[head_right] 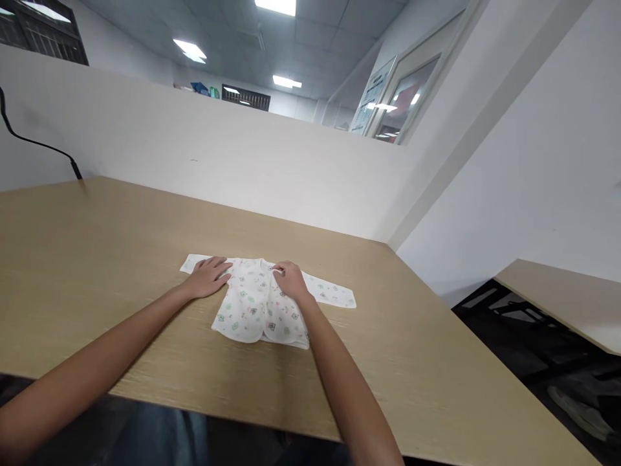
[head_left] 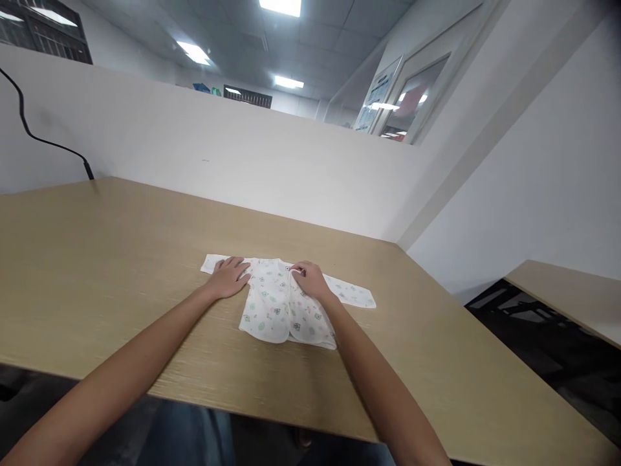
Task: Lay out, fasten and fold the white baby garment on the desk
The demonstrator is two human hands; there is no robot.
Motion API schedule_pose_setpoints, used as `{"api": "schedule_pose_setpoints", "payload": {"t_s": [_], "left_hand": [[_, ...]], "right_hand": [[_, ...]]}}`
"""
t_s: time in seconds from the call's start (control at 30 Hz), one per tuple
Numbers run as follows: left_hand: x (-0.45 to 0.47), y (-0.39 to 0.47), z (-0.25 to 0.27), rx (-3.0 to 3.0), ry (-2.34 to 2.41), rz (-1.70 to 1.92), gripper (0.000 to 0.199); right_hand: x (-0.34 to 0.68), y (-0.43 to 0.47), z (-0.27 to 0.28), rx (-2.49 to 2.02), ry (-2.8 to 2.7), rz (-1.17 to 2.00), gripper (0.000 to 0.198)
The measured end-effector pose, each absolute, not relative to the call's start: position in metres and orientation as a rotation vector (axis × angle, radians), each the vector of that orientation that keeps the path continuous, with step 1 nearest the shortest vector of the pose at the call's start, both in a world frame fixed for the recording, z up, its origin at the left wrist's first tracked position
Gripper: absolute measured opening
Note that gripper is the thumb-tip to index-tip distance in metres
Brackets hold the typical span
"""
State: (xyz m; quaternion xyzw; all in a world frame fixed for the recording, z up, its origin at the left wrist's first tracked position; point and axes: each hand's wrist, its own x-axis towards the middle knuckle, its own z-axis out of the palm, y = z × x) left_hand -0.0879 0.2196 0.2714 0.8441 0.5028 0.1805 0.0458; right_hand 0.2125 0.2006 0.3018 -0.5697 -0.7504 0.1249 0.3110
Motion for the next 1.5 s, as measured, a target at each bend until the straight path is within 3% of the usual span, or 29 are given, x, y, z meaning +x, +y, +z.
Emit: {"api": "schedule_pose_setpoints", "payload": {"t_s": [0.13,0.2,0.27,0.47,0.7,1.03,1.3,1.5], "left_hand": [[-0.088,0.218,0.273,2.573,1.546,0.548,0.051],[-0.088,0.217,0.273,2.566,1.556,0.545,0.05],[-0.087,0.218,0.272,2.558,1.562,0.556,0.05],[-0.086,0.219,0.269,2.519,1.569,0.579,0.051],[-0.088,0.22,0.27,2.526,1.553,0.55,0.053],[-0.086,0.218,0.276,2.534,1.572,0.502,0.052],[-0.087,0.219,0.275,2.542,1.586,0.502,0.051],[-0.073,0.207,0.289,2.606,1.538,0.756,0.048]], "right_hand": [[0.21,0.188,0.307,-1.437,-1.999,0.291,0.035],[0.216,0.168,0.314,-1.36,-2.01,0.312,0.031],[0.225,0.143,0.322,-1.341,-2.056,0.442,0.022],[0.23,0.082,0.337,-1.395,-2.394,0.936,0.028],[0.212,0.073,0.33,-1.425,-2.596,0.595,0.015],[0.223,0.069,0.358,-1.433,-2.487,0.684,0.016],[0.226,0.068,0.35,-1.457,-2.52,0.882,0.016],[0.237,0.091,0.337,-1.412,-2.219,0.43,0.027]]}}
